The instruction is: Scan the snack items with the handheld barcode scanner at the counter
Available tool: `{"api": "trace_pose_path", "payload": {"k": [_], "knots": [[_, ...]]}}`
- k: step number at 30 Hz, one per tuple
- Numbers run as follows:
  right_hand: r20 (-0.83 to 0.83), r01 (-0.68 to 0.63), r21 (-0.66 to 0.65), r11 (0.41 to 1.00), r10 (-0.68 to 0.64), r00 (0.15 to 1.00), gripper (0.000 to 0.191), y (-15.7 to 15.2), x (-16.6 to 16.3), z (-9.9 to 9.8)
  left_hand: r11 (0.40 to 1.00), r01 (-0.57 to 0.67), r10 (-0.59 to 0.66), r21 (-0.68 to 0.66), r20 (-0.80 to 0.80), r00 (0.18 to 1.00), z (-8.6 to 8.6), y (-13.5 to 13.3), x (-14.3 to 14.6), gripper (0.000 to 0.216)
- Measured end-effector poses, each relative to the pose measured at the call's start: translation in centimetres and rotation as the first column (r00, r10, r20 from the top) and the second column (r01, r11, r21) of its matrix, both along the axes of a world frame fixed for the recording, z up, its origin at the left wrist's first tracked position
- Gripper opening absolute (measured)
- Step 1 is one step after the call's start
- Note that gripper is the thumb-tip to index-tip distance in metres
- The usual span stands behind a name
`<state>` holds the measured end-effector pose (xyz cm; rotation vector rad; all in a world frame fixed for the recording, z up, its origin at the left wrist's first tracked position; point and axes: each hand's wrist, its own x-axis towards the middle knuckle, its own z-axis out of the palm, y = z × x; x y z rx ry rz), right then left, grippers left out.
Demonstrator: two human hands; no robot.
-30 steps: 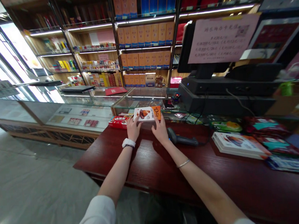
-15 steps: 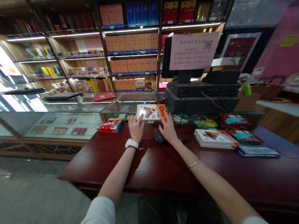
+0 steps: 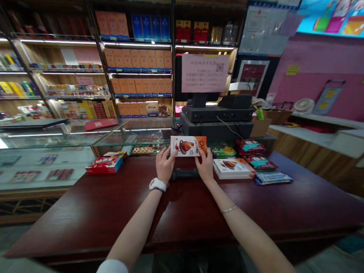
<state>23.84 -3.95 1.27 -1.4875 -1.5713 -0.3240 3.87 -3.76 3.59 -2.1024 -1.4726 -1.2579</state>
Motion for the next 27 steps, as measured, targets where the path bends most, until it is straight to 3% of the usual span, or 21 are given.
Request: {"api": "trace_pose_path", "payload": {"k": [11, 27], "knots": [[-0.002, -0.026, 0.003, 1.000, 0.026, 1.000, 0.042, -0.8, -0.6, 0.2, 0.998, -0.070, 0.070, 0.002, 0.021, 0.997, -0.6, -0.5, -0.9, 0.046], [0.087, -0.001, -0.039, 0.999, 0.005, 0.996, 0.038, -0.2, 1.2, 0.4, 0.999, -0.040, 0.040, -0.003, -0.034, 0.999, -0.5, -0.7, -1.3, 0.045]]}}
